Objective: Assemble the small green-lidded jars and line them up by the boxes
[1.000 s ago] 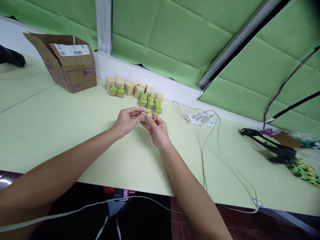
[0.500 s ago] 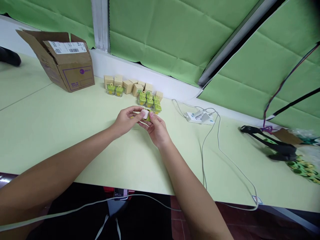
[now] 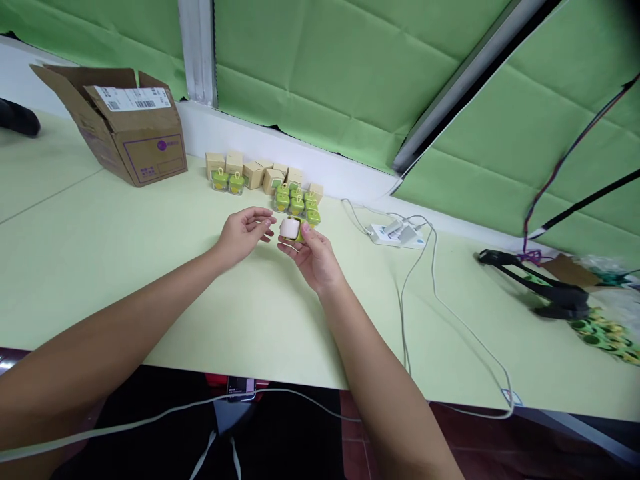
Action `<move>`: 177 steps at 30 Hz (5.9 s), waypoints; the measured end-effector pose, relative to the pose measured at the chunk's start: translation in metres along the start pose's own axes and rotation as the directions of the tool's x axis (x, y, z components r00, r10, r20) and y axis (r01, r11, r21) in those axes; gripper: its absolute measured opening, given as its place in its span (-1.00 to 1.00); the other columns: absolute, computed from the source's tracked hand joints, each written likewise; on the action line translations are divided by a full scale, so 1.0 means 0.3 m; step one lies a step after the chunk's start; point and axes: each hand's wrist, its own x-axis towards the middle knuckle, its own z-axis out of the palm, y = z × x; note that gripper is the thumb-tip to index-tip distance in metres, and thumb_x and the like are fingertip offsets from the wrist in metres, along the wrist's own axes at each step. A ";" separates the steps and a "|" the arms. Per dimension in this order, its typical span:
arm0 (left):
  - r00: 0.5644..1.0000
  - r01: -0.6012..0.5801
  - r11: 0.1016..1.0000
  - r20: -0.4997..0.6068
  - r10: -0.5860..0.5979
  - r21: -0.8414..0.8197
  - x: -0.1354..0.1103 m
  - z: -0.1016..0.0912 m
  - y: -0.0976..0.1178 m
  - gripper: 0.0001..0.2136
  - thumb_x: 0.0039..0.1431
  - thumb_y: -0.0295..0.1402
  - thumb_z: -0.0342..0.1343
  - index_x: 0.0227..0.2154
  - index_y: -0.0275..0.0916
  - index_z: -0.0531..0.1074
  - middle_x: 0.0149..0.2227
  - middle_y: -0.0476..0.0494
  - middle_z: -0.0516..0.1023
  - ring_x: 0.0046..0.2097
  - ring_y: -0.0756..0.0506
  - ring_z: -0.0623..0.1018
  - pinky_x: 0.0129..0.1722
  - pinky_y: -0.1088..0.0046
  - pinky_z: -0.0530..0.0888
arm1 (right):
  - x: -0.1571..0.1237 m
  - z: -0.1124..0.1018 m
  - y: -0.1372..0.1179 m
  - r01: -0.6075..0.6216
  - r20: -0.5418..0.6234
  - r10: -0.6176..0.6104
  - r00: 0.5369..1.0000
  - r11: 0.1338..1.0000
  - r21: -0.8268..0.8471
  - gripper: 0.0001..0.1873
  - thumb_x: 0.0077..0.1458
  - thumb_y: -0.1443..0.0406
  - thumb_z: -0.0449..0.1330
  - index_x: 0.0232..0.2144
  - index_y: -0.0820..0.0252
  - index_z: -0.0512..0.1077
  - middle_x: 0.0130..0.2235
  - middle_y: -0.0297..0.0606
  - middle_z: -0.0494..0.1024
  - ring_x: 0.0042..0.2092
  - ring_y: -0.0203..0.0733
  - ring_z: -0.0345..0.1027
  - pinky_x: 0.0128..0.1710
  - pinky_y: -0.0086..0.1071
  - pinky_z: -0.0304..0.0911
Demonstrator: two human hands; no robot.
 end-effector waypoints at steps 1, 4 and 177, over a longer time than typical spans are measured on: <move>1.000 -0.001 1.000 0.006 0.001 -0.001 0.000 -0.001 0.001 -0.54 0.09 -0.01 0.37 -0.13 -0.30 0.54 -0.12 -0.26 0.66 -0.28 -0.07 0.64 -0.25 0.33 0.62 | 0.001 -0.001 -0.001 0.002 -0.005 -0.002 1.000 1.000 0.000 -0.47 -0.07 -0.11 0.47 -0.20 0.11 0.62 -0.16 -0.25 0.72 -0.14 -0.12 0.61 -0.01 -0.21 0.52; 0.995 0.002 1.000 0.099 -0.002 -0.003 -0.001 -0.002 0.001 -0.54 0.18 0.02 0.28 -0.06 -0.27 0.54 -0.02 -0.28 0.63 -0.22 -0.08 0.64 -0.31 0.38 0.62 | 0.003 -0.003 0.001 -0.010 0.004 0.010 1.000 1.000 0.002 -0.48 -0.07 -0.09 0.48 -0.19 0.11 0.62 -0.15 -0.24 0.72 -0.11 -0.12 0.61 -0.02 -0.24 0.51; 0.967 -0.144 0.719 0.251 -0.043 0.680 0.058 -0.101 -0.107 -0.72 0.29 -0.13 0.06 -0.18 -0.17 0.57 -0.15 -0.11 0.62 -0.34 -0.07 0.44 -0.29 0.35 0.38 | 0.410 -0.151 -0.068 0.088 0.161 -0.096 0.982 -0.522 -0.849 -0.67 0.25 0.47 -0.01 -0.06 0.31 0.49 -0.17 0.22 0.62 0.00 0.23 0.41 -0.05 -0.04 0.22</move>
